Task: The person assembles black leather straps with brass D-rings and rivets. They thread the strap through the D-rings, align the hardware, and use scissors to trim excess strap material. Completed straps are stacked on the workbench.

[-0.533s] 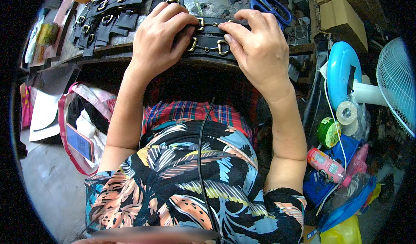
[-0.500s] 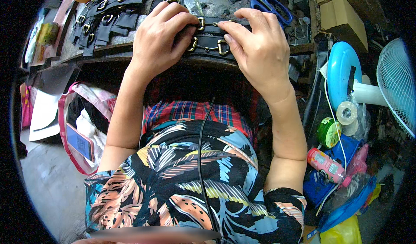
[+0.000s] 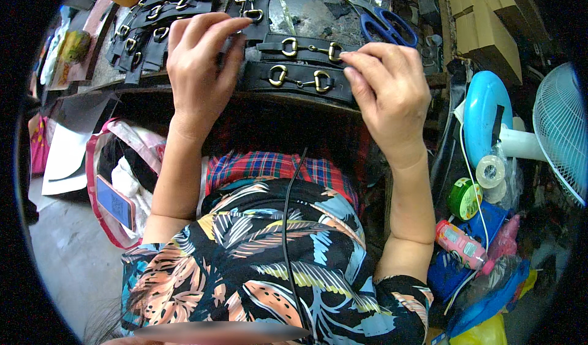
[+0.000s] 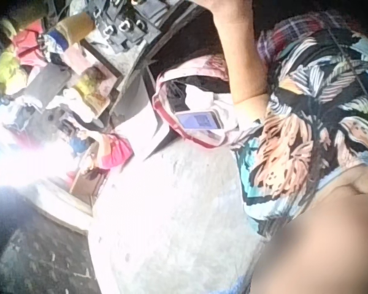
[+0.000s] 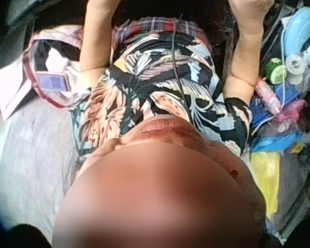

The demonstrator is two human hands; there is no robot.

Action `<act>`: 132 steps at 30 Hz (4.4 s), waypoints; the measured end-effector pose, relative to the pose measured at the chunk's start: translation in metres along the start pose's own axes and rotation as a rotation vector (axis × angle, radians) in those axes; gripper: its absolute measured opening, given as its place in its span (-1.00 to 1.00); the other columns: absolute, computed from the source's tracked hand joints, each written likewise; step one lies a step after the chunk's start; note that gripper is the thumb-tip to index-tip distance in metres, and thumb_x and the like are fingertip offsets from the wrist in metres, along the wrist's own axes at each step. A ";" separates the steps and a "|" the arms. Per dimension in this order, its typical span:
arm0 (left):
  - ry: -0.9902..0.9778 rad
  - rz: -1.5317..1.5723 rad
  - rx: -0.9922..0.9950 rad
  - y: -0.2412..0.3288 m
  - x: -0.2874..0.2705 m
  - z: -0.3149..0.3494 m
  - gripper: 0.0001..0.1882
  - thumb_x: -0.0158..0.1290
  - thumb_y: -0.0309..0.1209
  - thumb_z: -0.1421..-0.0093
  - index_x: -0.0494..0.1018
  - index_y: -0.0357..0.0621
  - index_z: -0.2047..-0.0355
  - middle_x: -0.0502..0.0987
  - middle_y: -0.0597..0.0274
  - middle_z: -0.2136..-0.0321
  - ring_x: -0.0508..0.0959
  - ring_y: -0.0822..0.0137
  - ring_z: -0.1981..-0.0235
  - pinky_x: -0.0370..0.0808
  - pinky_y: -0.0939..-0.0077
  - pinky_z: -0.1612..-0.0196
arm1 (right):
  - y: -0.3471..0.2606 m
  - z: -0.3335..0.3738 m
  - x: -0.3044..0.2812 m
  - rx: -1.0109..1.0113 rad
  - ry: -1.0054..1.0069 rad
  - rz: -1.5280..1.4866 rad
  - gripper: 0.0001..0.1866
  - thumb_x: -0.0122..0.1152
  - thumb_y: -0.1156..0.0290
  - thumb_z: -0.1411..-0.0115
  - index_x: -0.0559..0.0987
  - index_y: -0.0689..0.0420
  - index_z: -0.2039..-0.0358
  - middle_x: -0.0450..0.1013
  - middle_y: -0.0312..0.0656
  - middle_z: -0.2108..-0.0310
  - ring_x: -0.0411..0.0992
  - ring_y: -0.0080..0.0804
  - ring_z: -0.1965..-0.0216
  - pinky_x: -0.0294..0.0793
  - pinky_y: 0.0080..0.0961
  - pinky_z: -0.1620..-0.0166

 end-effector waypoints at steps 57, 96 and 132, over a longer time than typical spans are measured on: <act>-0.118 1.328 -0.709 0.027 0.045 -0.003 -0.84 0.21 -0.48 -0.34 0.55 -0.26 0.11 0.64 0.28 0.23 0.63 0.48 0.16 0.54 0.56 0.00 | -0.004 -0.036 0.008 0.244 0.027 -0.627 -0.90 0.43 0.50 -0.18 0.67 0.22 0.33 0.56 -0.20 0.41 0.53 -0.44 0.37 0.48 -0.52 0.26; -0.287 1.041 -0.497 0.037 0.028 -0.011 -0.78 0.23 -0.36 -0.31 0.59 -0.34 0.30 0.60 0.17 0.39 0.57 0.38 0.35 0.50 0.47 0.23 | -0.014 -0.015 0.003 0.362 0.073 -0.744 -0.88 0.40 0.63 -0.17 0.71 0.29 0.25 0.63 -0.17 0.37 0.59 -0.51 0.33 0.56 -0.59 0.21; -0.047 0.796 -0.164 0.051 0.019 -0.012 -0.91 0.20 -0.60 -0.12 0.48 -0.33 0.40 0.54 0.04 0.41 0.59 0.07 0.40 0.55 0.35 0.32 | -0.026 -0.023 0.003 0.143 0.008 -0.380 -0.96 0.27 0.62 -0.23 0.63 0.29 0.30 0.58 -0.19 0.39 0.55 -0.52 0.38 0.55 -0.59 0.23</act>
Point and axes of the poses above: each hand's wrist, its own z-axis away from the middle knuckle, its own x-axis out of the palm, y = z × x, the point moved 5 cm from there along -z, towards the middle knuckle
